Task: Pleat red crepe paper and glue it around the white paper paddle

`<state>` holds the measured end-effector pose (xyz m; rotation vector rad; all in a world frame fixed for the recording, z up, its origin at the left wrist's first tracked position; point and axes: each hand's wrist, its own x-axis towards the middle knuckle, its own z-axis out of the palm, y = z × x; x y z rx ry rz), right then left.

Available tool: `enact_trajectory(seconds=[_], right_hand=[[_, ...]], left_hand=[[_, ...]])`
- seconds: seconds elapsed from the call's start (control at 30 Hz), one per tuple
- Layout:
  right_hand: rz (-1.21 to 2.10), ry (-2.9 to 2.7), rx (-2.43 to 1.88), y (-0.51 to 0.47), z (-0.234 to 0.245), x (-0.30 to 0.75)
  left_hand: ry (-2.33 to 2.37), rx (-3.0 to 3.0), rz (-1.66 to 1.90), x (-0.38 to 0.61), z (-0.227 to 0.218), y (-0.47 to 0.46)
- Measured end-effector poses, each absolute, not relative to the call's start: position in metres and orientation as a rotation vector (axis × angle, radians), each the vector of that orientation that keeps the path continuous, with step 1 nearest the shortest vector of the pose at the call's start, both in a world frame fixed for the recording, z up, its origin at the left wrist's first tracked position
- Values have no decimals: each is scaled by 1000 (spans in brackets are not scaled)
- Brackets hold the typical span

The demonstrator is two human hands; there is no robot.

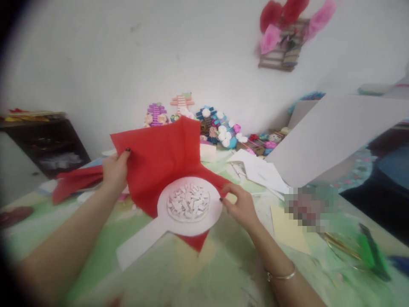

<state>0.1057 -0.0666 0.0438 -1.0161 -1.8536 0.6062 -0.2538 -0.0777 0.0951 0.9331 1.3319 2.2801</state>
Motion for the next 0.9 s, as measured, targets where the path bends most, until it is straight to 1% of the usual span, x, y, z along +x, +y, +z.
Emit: enact_trajectory(seconds=[0.1, 0.17, 0.27, 0.37, 0.57, 0.73, 0.9], right_hand=[[758, -2136, -1083, -63, 34, 103], [792, -2240, -1090, -60, 28, 103], [789, -2242, -1100, -58, 25, 104], [798, -2235, -1101, -56, 27, 105], [738, -2177, -1138, -51, 28, 105], [707, -2235, -1133, -50, 24, 105], [629, -2300, -1140, -50, 23, 103]], left_hand=[[1394, 817, 2335, -267, 90, -74], [1422, 847, 2360, -272, 90, -73], [1396, 917, 2388, -278, 93, -73], [1241, 965, 2384, -277, 95, -75], [1019, 1019, 2280, -264, 103, -85], [979, 1065, 2152, -250, 111, -97], [900, 1160, 1971, -235, 110, -104]])
